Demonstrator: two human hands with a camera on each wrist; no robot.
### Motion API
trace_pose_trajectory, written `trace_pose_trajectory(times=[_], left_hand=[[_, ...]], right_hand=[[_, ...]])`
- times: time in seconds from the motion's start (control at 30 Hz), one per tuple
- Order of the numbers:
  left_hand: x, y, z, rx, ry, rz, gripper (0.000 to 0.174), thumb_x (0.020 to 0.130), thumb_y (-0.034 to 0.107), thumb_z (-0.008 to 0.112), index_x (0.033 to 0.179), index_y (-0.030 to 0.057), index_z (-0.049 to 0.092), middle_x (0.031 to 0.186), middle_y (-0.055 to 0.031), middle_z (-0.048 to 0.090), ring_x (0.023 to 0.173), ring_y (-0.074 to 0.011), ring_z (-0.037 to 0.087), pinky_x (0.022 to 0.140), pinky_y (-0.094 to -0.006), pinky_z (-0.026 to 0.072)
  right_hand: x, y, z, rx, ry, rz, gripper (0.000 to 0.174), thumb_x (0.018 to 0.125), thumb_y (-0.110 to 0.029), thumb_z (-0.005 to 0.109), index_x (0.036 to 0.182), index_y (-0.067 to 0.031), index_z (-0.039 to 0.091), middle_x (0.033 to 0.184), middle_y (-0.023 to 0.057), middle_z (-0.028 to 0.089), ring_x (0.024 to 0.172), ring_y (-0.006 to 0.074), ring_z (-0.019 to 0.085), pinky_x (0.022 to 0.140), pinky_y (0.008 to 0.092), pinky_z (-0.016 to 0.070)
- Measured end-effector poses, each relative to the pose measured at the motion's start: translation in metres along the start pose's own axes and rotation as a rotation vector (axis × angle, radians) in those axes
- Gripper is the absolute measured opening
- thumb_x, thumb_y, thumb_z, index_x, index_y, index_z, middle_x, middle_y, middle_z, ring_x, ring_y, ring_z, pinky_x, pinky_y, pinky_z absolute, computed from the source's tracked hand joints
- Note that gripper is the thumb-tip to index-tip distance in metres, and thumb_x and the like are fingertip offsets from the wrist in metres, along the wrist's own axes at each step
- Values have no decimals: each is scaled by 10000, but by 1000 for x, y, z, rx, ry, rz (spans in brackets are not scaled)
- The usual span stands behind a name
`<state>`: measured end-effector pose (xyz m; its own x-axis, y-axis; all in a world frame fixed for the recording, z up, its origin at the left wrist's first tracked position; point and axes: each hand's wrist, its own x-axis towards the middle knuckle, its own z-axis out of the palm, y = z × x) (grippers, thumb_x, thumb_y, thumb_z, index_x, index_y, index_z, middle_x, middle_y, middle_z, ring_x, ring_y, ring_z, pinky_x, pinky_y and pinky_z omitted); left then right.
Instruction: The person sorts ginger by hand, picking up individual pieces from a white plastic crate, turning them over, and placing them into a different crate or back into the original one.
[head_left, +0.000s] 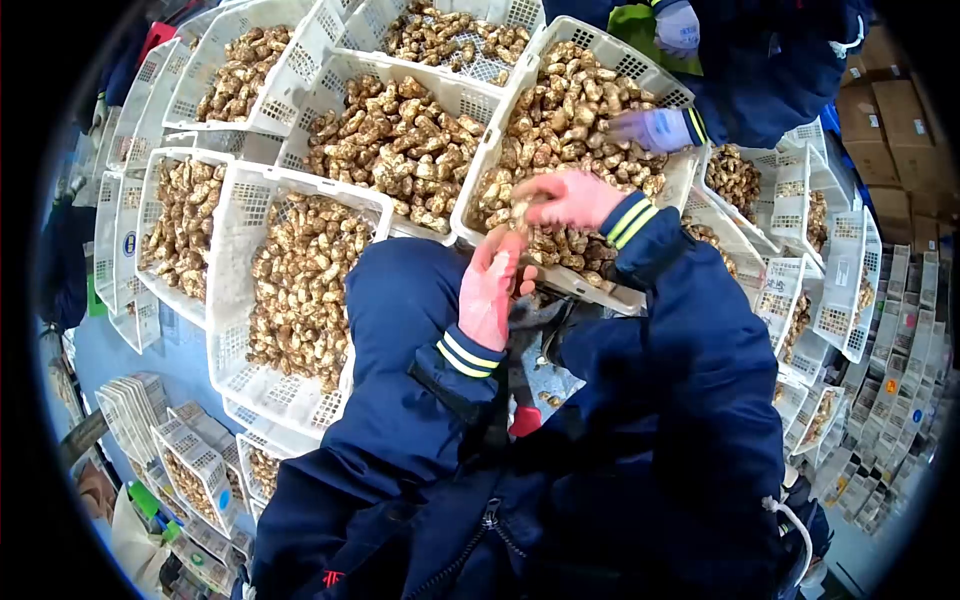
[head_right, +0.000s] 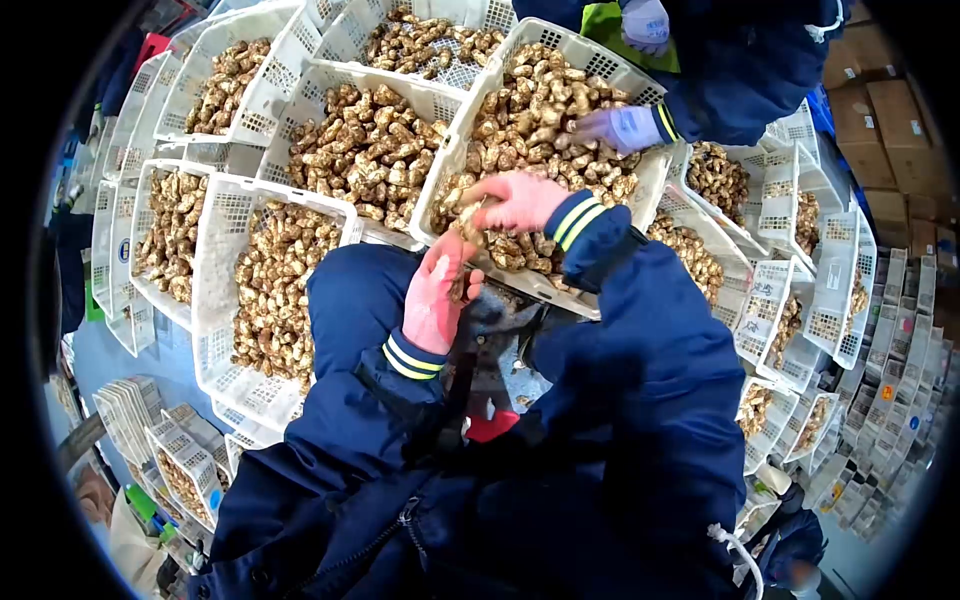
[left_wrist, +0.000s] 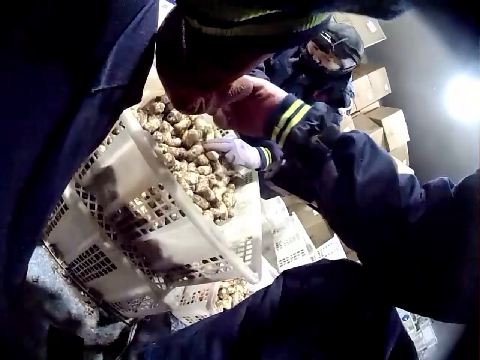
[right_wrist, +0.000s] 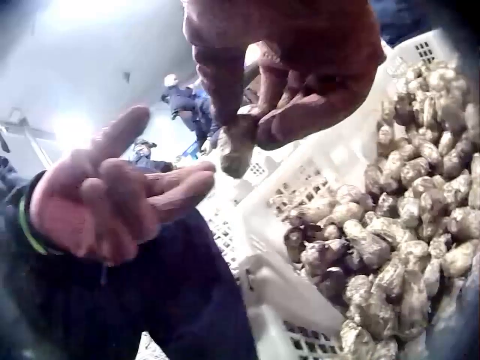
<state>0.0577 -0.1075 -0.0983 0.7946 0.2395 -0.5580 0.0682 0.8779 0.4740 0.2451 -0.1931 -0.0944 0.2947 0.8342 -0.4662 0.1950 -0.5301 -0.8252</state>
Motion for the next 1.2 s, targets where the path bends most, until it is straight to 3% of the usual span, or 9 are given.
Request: trace_pose_trajectory(times=[0.1,0.23,0.4,0.6,0.7,0.8,0.87,0.93,1.2], left_hand=[[1,0,3,69,2,-145,294,868,206,527,1111,46,490,856,-6,566,638,-94,543,520,-187,446],[-2,6,6,78,39,-87,259,869,196,522,1059,19,518,834,-9,569,621,-79,541,513,-179,443],[-5,8,4,50,-49,-67,267,854,186,542,1060,19,510,872,-31,576,732,-117,581,582,-199,473],[-9,10,9,13,17,-5,362,835,141,537,1174,98,416,1015,-20,539,931,-165,549,749,-300,459],[-11,11,16,-34,45,0,404,850,208,545,1212,140,380,1034,-10,515,915,-147,537,743,-299,462],[-13,17,23,-63,47,1,423,854,268,547,1224,156,373,1027,-3,500,900,-137,533,714,-267,467],[-10,12,17,-58,49,-44,395,858,308,532,1211,178,411,1095,31,486,942,-153,540,740,-287,456],[-9,13,12,-188,26,-53,325,876,318,486,1153,149,471,1069,-24,527,930,-187,558,720,-278,468],[-13,26,14,-520,-316,-72,423,904,373,367,1244,122,395,1174,-153,476,1000,-292,519,780,-399,477]], right_hand=[[-10,-31,0,311,-43,166,352,758,-228,613,1076,-81,574,860,41,618,764,97,546,630,243,463],[38,13,14,-558,209,74,398,796,-350,505,1144,-157,520,988,109,606,904,274,576,802,354,443],[70,23,54,-998,194,35,233,811,-287,490,960,-114,537,840,107,622,814,256,604,655,365,471],[13,2,12,-512,422,107,435,750,-420,554,1024,-83,573,857,125,624,789,261,601,701,333,464],[-30,-46,12,-217,240,63,341,742,-319,602,977,-73,588,760,87,615,722,183,595,639,290,448],[-42,-63,10,-273,49,-97,295,757,-263,571,995,-90,597,780,82,625,727,174,598,686,281,453],[-20,-42,7,-390,310,-40,278,773,-245,528,1002,-103,596,843,93,628,785,226,603,727,316,460],[20,-14,1,-507,337,35,355,780,-358,516,1040,-126,580,932,111,615,869,250,589,767,340,454],[87,48,43,-710,422,148,277,777,-196,538,1035,-97,518,959,119,568,904,274,568,761,372,463]])
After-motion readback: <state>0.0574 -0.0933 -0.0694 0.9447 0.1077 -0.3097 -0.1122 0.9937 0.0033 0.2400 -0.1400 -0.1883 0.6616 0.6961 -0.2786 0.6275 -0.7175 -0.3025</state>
